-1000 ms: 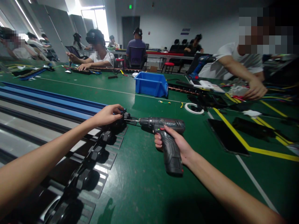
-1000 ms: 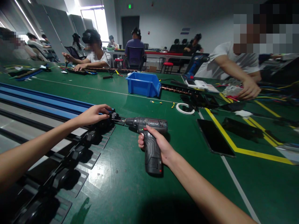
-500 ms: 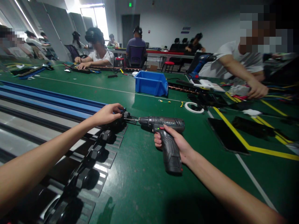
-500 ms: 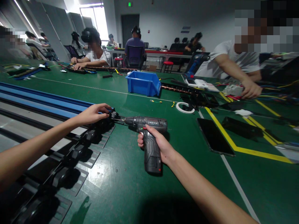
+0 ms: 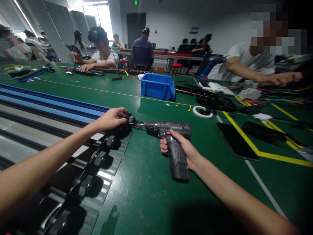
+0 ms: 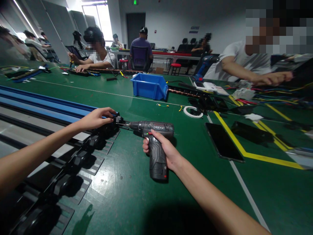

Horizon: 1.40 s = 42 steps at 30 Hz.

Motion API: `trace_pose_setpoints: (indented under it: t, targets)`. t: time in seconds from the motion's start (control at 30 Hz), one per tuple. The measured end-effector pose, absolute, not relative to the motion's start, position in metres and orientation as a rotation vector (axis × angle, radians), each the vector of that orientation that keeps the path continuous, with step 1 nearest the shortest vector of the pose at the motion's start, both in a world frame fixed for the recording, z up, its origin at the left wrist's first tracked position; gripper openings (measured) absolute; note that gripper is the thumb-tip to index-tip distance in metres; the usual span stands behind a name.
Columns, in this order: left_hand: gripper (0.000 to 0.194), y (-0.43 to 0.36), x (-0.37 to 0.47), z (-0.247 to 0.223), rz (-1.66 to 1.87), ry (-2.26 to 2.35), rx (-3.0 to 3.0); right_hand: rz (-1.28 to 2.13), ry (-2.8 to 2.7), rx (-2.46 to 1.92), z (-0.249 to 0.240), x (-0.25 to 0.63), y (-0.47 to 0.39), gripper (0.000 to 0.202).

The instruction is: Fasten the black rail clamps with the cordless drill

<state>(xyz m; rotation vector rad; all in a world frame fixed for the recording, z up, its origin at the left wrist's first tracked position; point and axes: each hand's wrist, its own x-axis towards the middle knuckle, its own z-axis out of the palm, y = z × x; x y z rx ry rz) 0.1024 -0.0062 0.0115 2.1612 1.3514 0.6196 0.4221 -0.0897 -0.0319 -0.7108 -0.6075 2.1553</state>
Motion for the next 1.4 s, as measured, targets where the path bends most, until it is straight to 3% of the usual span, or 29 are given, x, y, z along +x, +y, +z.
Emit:
trace_pose_setpoints:
  t: [0.87,1.4]
  targets:
    - [0.041,-0.007,0.105,0.012,0.557,1.366,2.296,2.162,-0.669,-0.731,-0.030,0.420,-0.090,0.033]
    - [0.054,-0.004,0.104,0.002,0.539,1.348,2.446,2.180,-0.712,-0.759,-0.030,0.421,-0.089,0.034]
